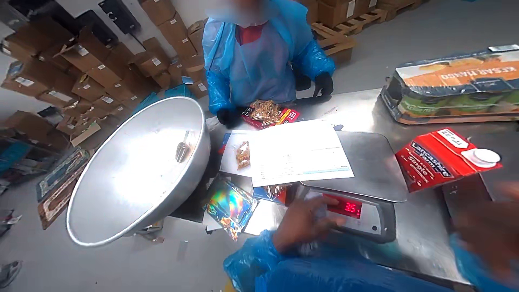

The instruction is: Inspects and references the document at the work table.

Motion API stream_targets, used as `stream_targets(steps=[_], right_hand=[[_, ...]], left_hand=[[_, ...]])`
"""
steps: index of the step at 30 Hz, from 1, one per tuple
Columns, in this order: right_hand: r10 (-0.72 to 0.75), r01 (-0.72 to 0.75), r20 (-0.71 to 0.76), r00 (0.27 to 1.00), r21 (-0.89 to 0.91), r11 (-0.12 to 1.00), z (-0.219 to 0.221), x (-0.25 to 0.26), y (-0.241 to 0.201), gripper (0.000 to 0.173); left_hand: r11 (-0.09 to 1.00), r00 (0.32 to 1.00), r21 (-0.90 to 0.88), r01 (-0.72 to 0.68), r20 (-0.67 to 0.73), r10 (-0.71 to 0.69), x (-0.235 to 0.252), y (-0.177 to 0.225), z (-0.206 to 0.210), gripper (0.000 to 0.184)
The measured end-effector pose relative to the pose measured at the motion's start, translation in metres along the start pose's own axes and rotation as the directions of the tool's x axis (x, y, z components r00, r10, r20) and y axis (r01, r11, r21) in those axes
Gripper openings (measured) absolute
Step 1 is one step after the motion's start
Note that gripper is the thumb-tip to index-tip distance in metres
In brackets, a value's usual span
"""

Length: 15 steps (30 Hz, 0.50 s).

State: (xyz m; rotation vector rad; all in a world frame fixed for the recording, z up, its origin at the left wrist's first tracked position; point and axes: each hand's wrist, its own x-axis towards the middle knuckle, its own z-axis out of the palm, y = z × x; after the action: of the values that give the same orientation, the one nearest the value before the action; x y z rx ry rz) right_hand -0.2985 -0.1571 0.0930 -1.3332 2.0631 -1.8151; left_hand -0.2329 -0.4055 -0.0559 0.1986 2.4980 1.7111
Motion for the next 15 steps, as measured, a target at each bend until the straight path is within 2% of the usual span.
stream_targets(steps=[1,2,3,4,5,6,7,8,9,10,12,13,15], right_hand=[[0.024,-0.025,0.033,0.999,0.048,0.999,0.012,0.001,0.042,0.037],[0.059,-0.073,0.1,0.993,0.145,0.987,0.027,0.001,0.08,0.045],[0.122,-0.173,0.186,0.975,0.289,0.942,0.044,-0.002,0.11,0.049],[0.231,-0.322,0.251,0.94,0.429,0.844,0.063,-0.008,0.129,0.047],[0.375,-0.483,0.304,0.876,0.546,0.684,0.08,-0.013,0.133,0.039],[0.528,-0.622,0.354,0.772,0.595,0.51,0.092,-0.013,0.118,0.024],[0.658,-0.757,0.424,0.623,0.539,0.369,0.097,-0.001,0.09,0.027],[0.73,-0.846,0.469,0.497,0.447,0.289,0.099,0.011,0.071,0.035],[0.778,-0.878,0.448,0.44,0.398,0.267,0.101,0.019,0.056,0.038],[0.805,-0.845,0.385,0.452,0.474,0.248,0.104,0.013,0.059,0.041],[0.781,-0.645,0.298,0.549,0.745,0.169,0.102,-0.024,0.109,0.037],[0.752,-0.584,0.31,0.581,0.803,0.12,0.094,-0.035,0.129,0.034],[0.715,-0.567,0.335,0.613,0.818,0.102,0.073,-0.043,0.142,0.032]], left_hand=[[0.979,0.985,0.112,-0.17,0.001,0.171,-0.007,0.008,0.0,0.036],[0.922,0.935,0.168,-0.348,-0.01,0.354,-0.01,0.013,0.0,0.034],[0.848,0.857,0.185,-0.497,-0.048,0.513,-0.01,0.016,0.002,0.037],[0.784,0.783,0.196,-0.588,-0.105,0.613,-0.007,0.019,0.005,0.046],[0.743,0.729,0.218,-0.632,-0.158,0.666,-0.003,0.021,0.007,0.054],[0.722,0.694,0.247,-0.646,-0.205,0.69,0.0,0.021,0.01,0.059],[0.708,0.659,0.289,-0.645,-0.258,0.706,0.004,0.019,0.014,0.064],[0.702,0.634,0.342,-0.625,-0.301,0.712,0.008,0.016,0.018,0.066],[0.701,0.622,0.397,-0.592,-0.327,0.711,0.012,0.013,0.023,0.066],[0.709,0.638,0.447,-0.546,-0.327,0.697,0.014,0.011,0.029,0.06],[0.757,0.763,0.48,-0.443,-0.242,0.6,0.014,0.009,0.038,0.033],[0.771,0.827,0.507,-0.386,-0.18,0.533,0.014,0.008,0.042,0.03],[0.76,0.889,0.559,-0.331,-0.085,0.45,0.013,0.004,0.049,0.045]])
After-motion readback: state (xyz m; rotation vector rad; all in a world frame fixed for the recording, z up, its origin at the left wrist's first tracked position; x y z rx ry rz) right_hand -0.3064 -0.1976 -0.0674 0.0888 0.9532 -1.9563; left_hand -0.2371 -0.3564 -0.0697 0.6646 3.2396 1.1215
